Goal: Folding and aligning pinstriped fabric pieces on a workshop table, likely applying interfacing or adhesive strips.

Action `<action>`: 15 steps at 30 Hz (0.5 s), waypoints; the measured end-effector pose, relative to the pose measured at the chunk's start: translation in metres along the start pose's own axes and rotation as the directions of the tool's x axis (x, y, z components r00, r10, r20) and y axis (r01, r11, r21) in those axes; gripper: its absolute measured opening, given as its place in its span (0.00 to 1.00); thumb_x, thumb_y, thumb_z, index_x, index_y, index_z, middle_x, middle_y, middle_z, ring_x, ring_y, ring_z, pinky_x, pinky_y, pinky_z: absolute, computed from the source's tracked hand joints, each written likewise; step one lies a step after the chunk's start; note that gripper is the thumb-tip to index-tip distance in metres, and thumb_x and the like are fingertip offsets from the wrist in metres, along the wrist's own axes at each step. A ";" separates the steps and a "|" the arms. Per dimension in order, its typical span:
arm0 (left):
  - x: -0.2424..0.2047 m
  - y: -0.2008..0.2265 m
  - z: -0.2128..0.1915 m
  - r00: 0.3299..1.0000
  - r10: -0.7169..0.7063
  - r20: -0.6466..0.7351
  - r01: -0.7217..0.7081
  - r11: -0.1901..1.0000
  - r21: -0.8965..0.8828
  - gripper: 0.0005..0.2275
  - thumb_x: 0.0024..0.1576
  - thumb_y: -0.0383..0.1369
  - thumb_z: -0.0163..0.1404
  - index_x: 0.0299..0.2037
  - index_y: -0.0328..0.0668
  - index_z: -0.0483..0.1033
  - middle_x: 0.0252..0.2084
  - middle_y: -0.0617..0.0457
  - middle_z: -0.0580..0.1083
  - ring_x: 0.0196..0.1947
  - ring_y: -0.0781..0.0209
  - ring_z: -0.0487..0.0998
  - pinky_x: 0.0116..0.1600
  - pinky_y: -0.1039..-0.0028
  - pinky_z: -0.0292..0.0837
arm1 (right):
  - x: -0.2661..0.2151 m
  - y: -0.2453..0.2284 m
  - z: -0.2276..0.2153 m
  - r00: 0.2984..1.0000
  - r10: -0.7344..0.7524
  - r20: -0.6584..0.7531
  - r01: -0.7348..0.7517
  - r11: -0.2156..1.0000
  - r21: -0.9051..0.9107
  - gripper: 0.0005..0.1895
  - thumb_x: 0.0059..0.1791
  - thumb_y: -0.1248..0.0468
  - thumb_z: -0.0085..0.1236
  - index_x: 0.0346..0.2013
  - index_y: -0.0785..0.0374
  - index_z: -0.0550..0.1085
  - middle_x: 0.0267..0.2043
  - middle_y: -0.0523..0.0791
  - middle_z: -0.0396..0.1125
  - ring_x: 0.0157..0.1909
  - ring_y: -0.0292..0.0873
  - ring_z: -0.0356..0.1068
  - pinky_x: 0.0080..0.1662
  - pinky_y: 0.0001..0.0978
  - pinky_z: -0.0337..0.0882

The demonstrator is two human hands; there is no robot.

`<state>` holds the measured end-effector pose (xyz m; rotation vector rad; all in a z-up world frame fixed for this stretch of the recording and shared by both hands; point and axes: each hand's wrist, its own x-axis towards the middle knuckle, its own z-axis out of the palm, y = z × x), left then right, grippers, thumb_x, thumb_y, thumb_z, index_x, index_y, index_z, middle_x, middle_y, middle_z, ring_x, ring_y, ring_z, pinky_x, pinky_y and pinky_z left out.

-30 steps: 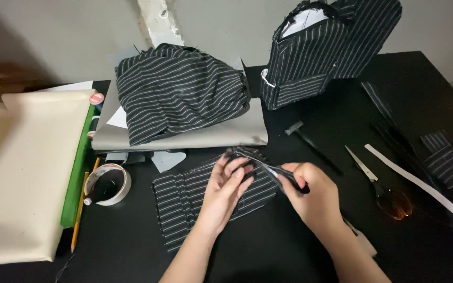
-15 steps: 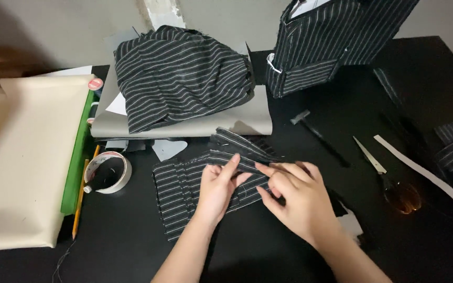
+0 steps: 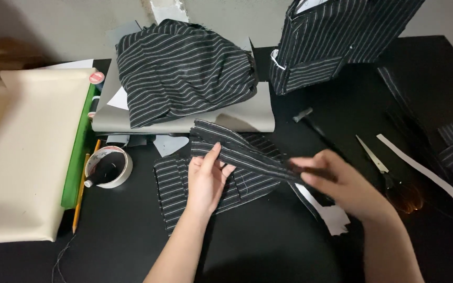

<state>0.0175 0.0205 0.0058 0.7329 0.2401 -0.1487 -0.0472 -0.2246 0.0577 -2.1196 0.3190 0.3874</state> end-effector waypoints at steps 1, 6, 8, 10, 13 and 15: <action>0.008 -0.009 -0.009 1.000 -0.001 0.002 0.001 1.000 -0.001 0.23 0.51 0.28 0.55 0.05 0.51 0.57 0.11 0.61 0.58 0.18 0.73 0.66 0.31 0.74 0.77 | -0.005 -0.006 0.003 1.000 0.001 -0.002 -0.001 1.000 0.000 0.07 0.46 0.58 0.53 0.35 0.55 0.69 0.33 0.42 0.65 0.32 0.38 0.65 0.38 0.29 0.67; 0.022 -0.026 -0.026 0.991 0.118 0.059 -0.102 0.969 -0.227 0.19 0.55 0.23 0.51 0.13 0.43 0.58 0.22 0.46 0.74 0.25 0.51 0.79 0.32 0.65 0.80 | -0.007 -0.001 0.012 0.904 -0.398 0.157 0.324 0.876 0.357 0.12 0.46 0.74 0.50 0.22 0.61 0.60 0.22 0.49 0.67 0.26 0.43 0.65 0.31 0.37 0.63; 0.024 -0.027 -0.027 0.992 0.108 0.072 -0.088 0.969 -0.233 0.18 0.55 0.24 0.51 0.13 0.42 0.59 0.23 0.46 0.75 0.26 0.51 0.80 0.33 0.65 0.80 | 0.001 0.010 0.014 0.895 -0.408 0.178 0.317 0.864 0.391 0.10 0.45 0.75 0.50 0.23 0.62 0.61 0.24 0.50 0.66 0.28 0.44 0.65 0.32 0.38 0.65; 0.012 -0.015 -0.012 0.992 0.096 0.087 -0.073 0.969 -0.237 0.18 0.55 0.24 0.51 0.13 0.42 0.61 0.23 0.46 0.75 0.26 0.51 0.80 0.33 0.65 0.80 | 0.000 0.008 0.018 0.887 -0.419 0.196 0.309 0.851 0.425 0.09 0.45 0.76 0.49 0.25 0.63 0.61 0.26 0.50 0.65 0.29 0.45 0.65 0.33 0.40 0.66; -0.017 0.012 0.023 0.993 0.092 0.079 -0.062 0.945 -0.323 0.17 0.54 0.22 0.51 0.12 0.42 0.63 0.23 0.47 0.75 0.27 0.51 0.80 0.34 0.66 0.80 | -0.009 -0.003 0.023 0.813 -0.511 0.277 0.282 0.763 0.581 0.07 0.47 0.70 0.46 0.31 0.64 0.57 0.53 0.62 0.65 0.52 0.52 0.66 0.50 0.52 0.67; -0.020 0.018 0.027 0.993 0.100 0.062 -0.073 0.938 -0.340 0.15 0.54 0.23 0.51 0.13 0.41 0.67 0.24 0.47 0.75 0.27 0.51 0.79 0.33 0.67 0.80 | -0.005 0.005 0.022 0.828 -0.456 0.326 0.247 0.819 0.518 0.11 0.47 0.72 0.54 0.31 0.63 0.59 0.34 0.44 0.58 0.39 0.38 0.58 0.40 0.32 0.64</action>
